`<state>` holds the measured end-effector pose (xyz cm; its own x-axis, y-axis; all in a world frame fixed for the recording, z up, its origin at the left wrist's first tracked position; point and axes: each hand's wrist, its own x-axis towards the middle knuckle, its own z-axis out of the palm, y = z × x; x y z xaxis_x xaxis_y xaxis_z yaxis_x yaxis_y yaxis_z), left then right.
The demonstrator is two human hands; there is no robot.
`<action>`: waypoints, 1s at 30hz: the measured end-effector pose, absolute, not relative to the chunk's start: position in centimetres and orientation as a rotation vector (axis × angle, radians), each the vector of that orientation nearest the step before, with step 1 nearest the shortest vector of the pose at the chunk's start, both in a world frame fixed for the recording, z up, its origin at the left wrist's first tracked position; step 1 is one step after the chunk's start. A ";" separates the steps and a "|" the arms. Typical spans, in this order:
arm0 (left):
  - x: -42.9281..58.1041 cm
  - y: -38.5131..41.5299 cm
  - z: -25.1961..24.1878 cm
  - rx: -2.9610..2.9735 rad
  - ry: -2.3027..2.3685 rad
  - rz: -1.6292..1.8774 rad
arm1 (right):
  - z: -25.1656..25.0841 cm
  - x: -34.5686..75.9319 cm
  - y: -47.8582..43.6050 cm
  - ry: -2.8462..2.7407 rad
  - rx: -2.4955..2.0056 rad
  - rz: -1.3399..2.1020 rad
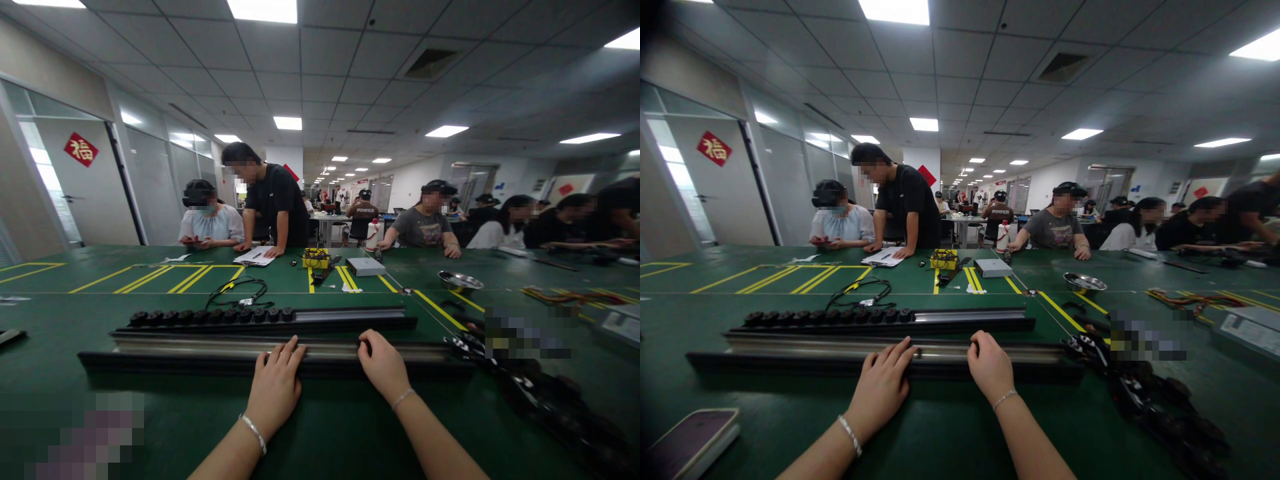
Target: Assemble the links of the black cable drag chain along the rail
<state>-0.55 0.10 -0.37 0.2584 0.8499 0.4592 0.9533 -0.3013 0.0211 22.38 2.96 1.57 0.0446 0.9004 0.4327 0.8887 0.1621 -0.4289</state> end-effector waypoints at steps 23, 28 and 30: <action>-0.5 0.2 -0.5 -2.273 -1.665 -0.589 | 1.0 22.5 3.2 -1.794 -1.684 -0.014; -0.5 0.1 -0.4 -2.279 -1.675 -0.581 | 1.1 22.4 3.1 -1.787 -1.706 -0.022; -0.5 0.1 -0.3 -2.281 -1.678 -0.577 | 1.2 22.4 3.1 -1.784 -1.708 -0.023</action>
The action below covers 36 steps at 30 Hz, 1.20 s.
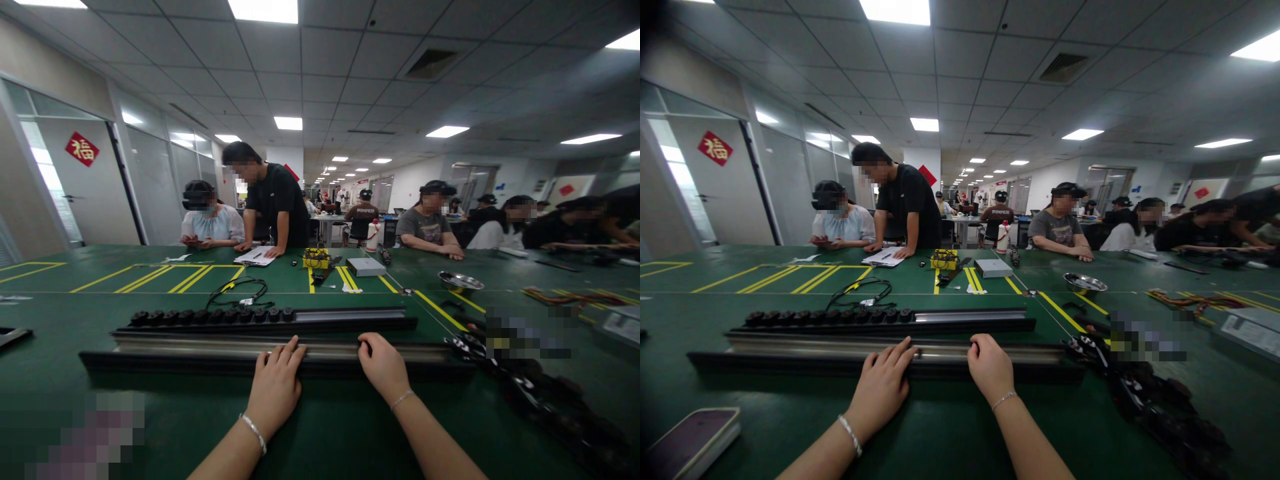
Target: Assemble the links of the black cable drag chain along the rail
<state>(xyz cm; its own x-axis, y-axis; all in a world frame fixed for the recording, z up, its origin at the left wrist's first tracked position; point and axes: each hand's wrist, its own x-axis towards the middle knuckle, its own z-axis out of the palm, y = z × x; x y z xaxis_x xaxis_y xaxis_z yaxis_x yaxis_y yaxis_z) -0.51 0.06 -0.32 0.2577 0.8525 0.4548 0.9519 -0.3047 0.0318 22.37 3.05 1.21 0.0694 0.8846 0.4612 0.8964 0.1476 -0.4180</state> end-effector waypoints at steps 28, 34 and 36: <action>-0.5 0.0 -0.3 -2.282 -1.688 -0.556 | 1.5 22.7 3.0 -1.770 -1.776 -0.013; -0.5 0.0 -0.2 -2.284 -1.685 -0.563 | 1.6 22.9 2.9 -1.771 -1.763 -0.020; -0.5 0.0 -0.1 -2.287 -1.680 -0.575 | 1.6 22.9 2.8 -1.772 -1.755 -0.021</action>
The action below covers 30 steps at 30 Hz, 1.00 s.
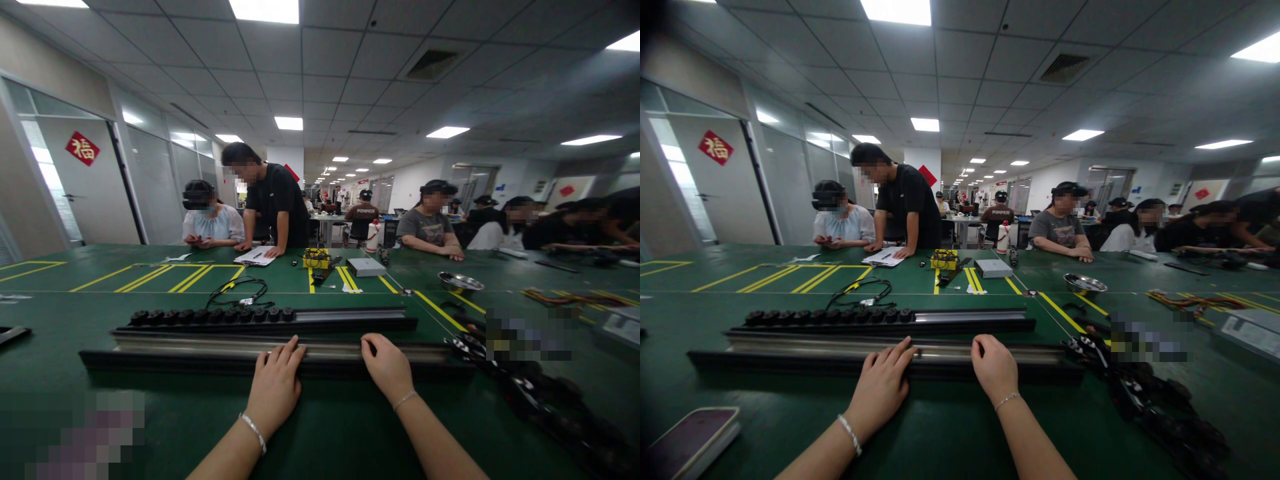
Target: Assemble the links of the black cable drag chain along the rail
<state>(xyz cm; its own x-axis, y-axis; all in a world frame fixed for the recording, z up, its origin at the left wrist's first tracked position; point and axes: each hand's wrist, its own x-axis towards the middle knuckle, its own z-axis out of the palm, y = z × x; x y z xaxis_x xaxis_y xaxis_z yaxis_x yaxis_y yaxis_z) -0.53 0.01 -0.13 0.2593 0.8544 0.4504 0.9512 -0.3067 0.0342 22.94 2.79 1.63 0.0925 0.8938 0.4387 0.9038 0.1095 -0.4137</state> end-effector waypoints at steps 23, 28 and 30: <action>-0.6 0.0 -0.2 -2.301 -1.673 -0.603 | 1.4 23.0 3.0 -1.775 -1.762 -0.116; -0.6 0.0 -0.1 -2.301 -1.679 -0.588 | 1.2 23.1 3.1 -1.793 -1.760 -0.119; -0.6 0.0 -0.1 -2.299 -1.676 -0.576 | 1.2 23.1 3.1 -1.787 -1.756 -0.118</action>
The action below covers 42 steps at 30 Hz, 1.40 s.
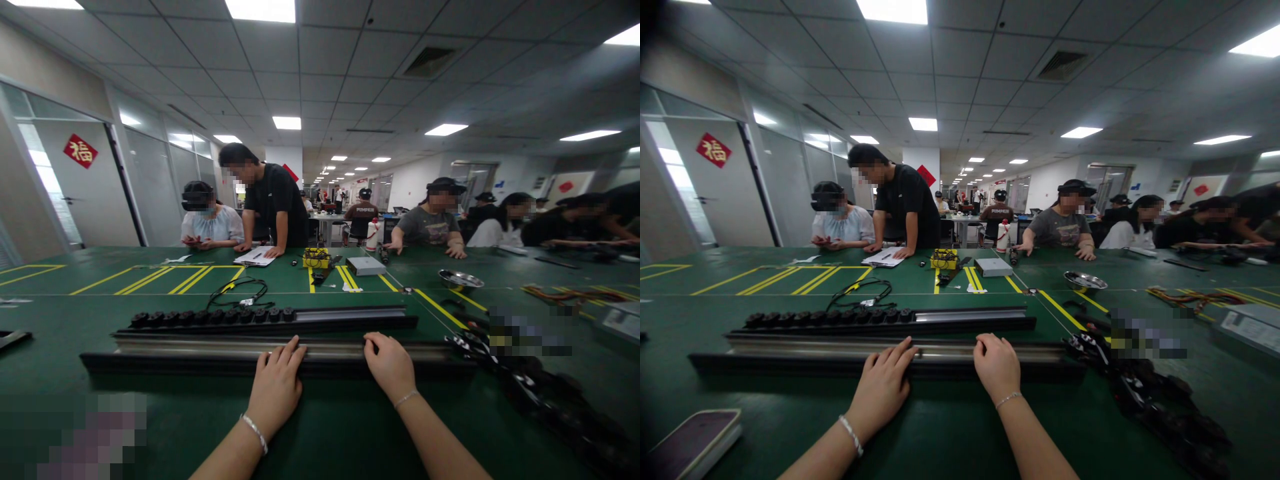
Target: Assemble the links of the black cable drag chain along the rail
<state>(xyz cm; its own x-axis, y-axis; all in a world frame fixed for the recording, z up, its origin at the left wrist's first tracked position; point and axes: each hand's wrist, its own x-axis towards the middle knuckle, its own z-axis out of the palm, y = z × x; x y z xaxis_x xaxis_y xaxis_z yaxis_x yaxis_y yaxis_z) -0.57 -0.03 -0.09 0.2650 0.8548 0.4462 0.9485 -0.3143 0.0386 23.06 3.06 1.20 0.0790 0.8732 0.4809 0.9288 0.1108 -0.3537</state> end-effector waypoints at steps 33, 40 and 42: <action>-0.7 0.2 -0.4 -2.292 -1.672 -0.583 | 1.3 23.7 3.1 -1.693 -1.828 -0.040; -0.7 0.3 -0.5 -2.299 -1.657 -0.596 | 0.8 24.2 3.0 -1.743 -1.770 -0.053; -0.7 0.3 -0.5 -2.300 -1.654 -0.595 | 0.7 24.4 2.9 -1.774 -1.766 -0.074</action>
